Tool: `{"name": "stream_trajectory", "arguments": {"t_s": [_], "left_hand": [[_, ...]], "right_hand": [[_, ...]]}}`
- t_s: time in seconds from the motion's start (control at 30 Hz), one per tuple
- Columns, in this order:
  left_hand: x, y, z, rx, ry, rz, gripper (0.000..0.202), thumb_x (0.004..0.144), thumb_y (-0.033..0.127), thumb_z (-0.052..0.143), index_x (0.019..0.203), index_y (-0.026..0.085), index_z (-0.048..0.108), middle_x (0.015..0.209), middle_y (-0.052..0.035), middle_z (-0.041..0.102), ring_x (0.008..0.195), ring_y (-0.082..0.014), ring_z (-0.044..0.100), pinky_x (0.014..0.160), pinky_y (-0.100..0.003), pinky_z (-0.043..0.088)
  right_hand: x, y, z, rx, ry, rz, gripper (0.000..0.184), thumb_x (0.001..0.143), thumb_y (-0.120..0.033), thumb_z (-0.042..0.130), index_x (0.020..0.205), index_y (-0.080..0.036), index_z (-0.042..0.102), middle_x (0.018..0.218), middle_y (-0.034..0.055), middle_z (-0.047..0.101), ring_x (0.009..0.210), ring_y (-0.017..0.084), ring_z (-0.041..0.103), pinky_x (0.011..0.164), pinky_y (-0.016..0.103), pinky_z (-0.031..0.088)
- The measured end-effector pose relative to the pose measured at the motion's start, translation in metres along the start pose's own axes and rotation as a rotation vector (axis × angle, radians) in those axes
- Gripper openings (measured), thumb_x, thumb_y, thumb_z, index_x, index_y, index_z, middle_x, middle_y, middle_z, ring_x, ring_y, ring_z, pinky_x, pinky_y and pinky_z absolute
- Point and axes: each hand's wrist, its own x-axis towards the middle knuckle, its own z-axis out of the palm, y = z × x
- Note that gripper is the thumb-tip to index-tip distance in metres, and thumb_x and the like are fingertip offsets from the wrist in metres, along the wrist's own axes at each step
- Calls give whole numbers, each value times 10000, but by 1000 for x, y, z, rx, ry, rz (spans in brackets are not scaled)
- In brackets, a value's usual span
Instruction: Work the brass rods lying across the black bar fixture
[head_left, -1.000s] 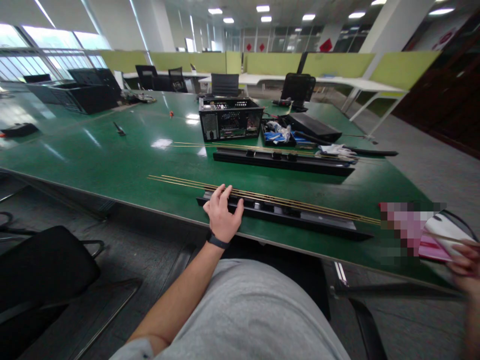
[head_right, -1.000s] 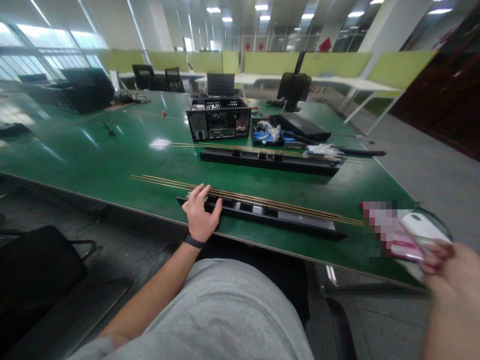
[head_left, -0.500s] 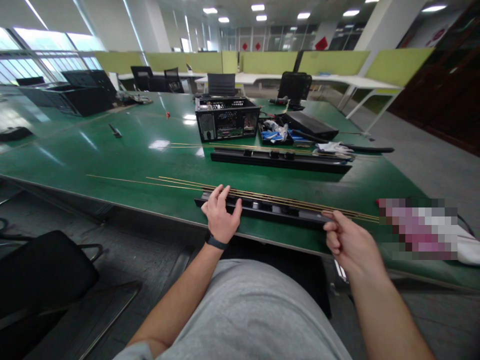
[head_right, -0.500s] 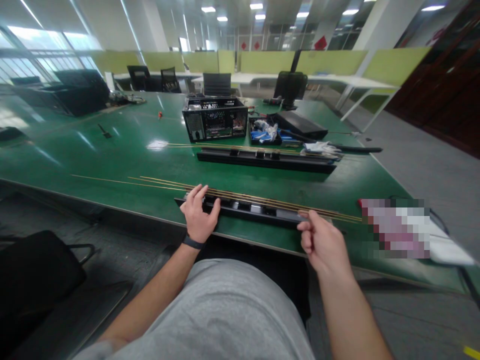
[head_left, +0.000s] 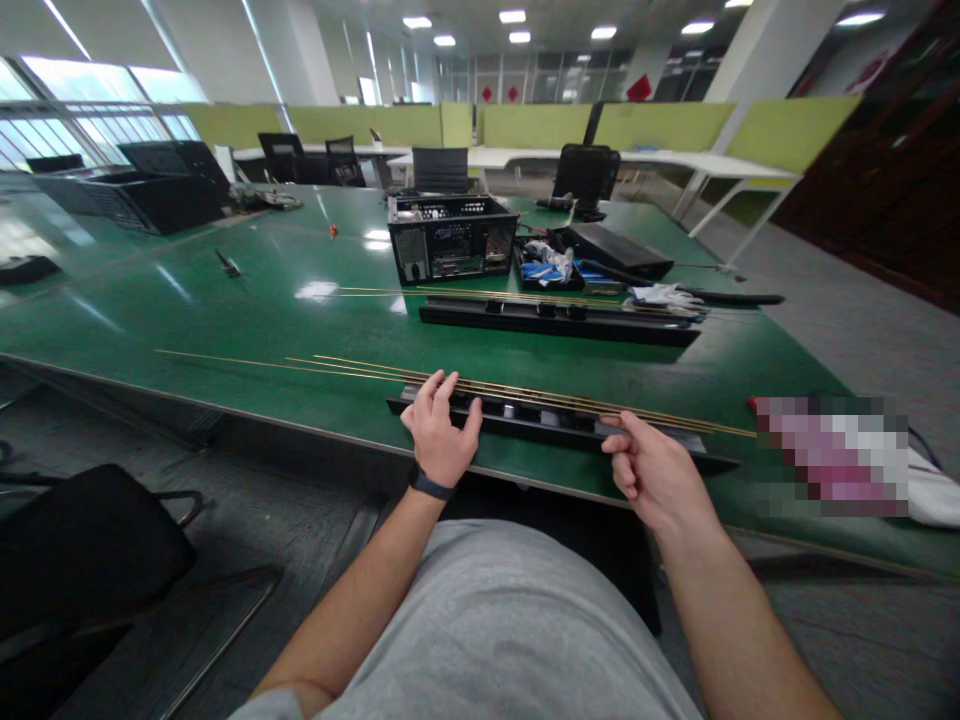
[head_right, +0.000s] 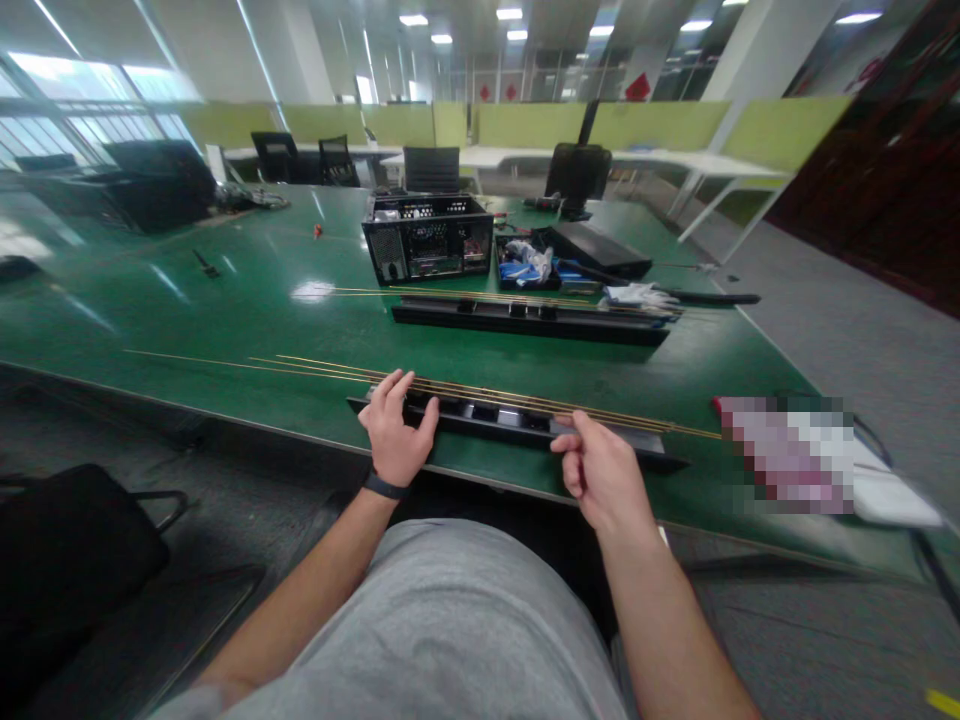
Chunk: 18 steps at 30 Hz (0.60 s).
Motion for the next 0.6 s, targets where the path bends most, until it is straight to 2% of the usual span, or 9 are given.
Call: {"name": "stream_trajectory", "arguments": {"t_s": [0.4,0.5,0.6], "left_hand": [[-1,-2,1,8,5,2,492,1021,440,707,1456,213,684,1517,-199,699,1412,-329,674,1143,-476,451],[-1,-1,1,-3,0,-9,497,1014,437,715,1456,212,685,1521,-200,695,1417,-335,668,1151,-483,445],[0,0,0,-8,-2,-13,489,1011,437,716,1444,211,692,1520,-201,695,1416,-336,666,1149,-481,446]], "right_hand": [[-1,-6,-5,58,82,-6,359,831,-441,894,941,-135,739,644,-8,643,325,56,385,263,185,248],[2,-9,-16,82,123,-23,315,836,-396,873,920,-125,737,635,-14,626,326,54,380,266,188,248],[7,-15,-37,120,182,-49,249,863,-350,834,893,-132,718,623,-25,601,337,52,384,280,186,247]]}}
